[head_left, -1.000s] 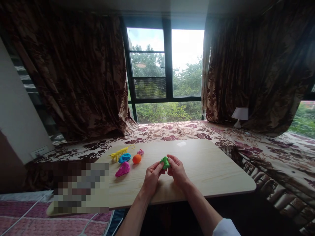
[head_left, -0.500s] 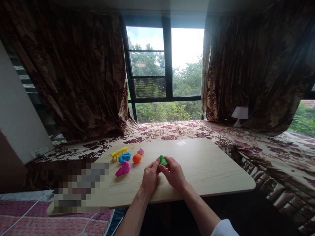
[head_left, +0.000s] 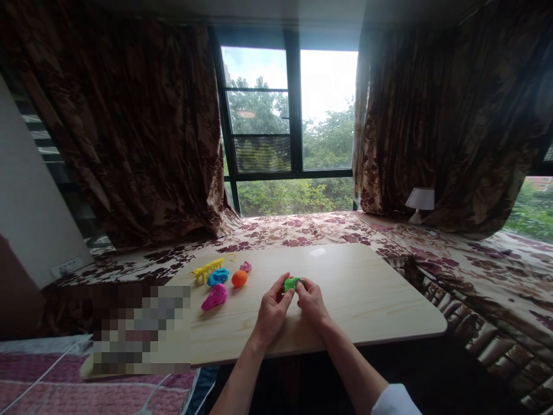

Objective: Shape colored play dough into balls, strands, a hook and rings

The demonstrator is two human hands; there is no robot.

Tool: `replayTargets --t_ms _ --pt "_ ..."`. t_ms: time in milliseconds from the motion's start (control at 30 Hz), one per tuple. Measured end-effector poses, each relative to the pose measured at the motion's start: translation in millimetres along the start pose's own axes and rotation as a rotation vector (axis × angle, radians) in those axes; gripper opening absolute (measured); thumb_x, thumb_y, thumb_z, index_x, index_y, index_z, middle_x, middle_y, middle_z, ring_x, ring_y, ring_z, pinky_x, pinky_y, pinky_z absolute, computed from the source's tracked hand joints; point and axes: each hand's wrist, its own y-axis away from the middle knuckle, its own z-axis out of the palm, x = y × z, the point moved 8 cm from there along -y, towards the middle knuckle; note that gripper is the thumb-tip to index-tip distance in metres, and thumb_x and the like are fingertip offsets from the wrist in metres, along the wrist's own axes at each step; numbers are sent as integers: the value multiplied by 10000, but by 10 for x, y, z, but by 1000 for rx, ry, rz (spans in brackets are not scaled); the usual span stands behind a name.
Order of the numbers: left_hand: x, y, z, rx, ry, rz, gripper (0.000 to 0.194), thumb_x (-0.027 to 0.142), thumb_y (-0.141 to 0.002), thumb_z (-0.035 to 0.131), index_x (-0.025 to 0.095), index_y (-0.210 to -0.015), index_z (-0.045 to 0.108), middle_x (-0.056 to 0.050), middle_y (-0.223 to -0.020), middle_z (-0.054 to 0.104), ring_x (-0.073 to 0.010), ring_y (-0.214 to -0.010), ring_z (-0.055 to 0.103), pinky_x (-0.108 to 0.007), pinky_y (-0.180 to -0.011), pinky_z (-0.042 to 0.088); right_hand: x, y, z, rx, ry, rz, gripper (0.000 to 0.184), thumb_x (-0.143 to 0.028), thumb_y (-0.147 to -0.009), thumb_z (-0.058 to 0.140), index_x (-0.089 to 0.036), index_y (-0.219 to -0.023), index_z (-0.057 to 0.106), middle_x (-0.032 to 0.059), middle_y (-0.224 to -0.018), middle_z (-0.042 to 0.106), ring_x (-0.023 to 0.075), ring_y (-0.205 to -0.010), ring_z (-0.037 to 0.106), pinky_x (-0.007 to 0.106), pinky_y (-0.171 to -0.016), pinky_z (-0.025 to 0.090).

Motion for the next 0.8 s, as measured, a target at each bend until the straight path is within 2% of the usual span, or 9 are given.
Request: replayTargets --t_ms 133,233,300,433,533,600,700,800 --pt "-53 -22 -106 111 -75 26 329 310 -686 621 173 -986 613 -45 -861 654 -144 -700 598 -249 -641 484 -33 0 -2 -28 -7 9 290 -341 -811 411 -140 -893 604 -8 -601 544 93 -455 428 214 -426 371" --pt "-162 -46 -230 186 -29 -43 289 369 -689 604 148 -873 634 -14 -660 629 -114 -513 553 -234 -497 461 -232 67 23 -58 48 -103 295 -337 -836 395 -167 -890 630 3 -649 551 118 -589 502 231 -551 421" --pt "-222 -50 -293 221 29 -95 297 402 -698 585 135 -822 633 6 -568 589 -104 -459 522 -227 -452 439 -343 120 65 -84 78 -180 285 -321 -843 394 -177 -852 640 19 -717 567 131 -664 526 237 -596 430" --pt "-259 -51 -257 176 183 -163 336 419 -717 562 133 -879 629 -12 -629 612 -112 -536 550 -233 -526 450 -328 162 146 -92 92 -187 170 -262 -795 479 -185 -890 597 1 -707 581 123 -616 531 235 -565 430" --pt "-260 -40 -183 142 282 -207 389 464 -737 522 137 -925 617 -41 -734 635 -116 -614 565 -221 -563 440 -339 172 145 -17 220 -249 51 -215 -710 583 -184 -750 576 -21 -653 546 118 -613 503 236 -584 422" --pt "-258 -38 -157 142 306 -218 399 500 -730 514 135 -858 613 -33 -697 621 -106 -583 548 -203 -521 417 -386 185 174 -29 275 -301 24 -200 -705 589 -185 -720 578 -13 -695 547 115 -633 499 234 -598 425" --pt "-278 -45 -185 193 304 -219 388 536 -710 516 152 -666 548 34 -504 510 -66 -428 442 -176 -407 333 -445 196 197 -77 262 -327 150 -200 -790 493 -200 -902 592 7 -794 568 109 -656 520 228 -604 435" --pt "-325 -45 -276 287 262 -235 413 551 -698 513 177 -545 430 80 -403 373 -41 -332 306 -169 -339 241 -453 186 116 -15 250 -305 221 -206 -841 415 -200 -1008 560 25 -855 581 118 -704 539 232 -620 439"
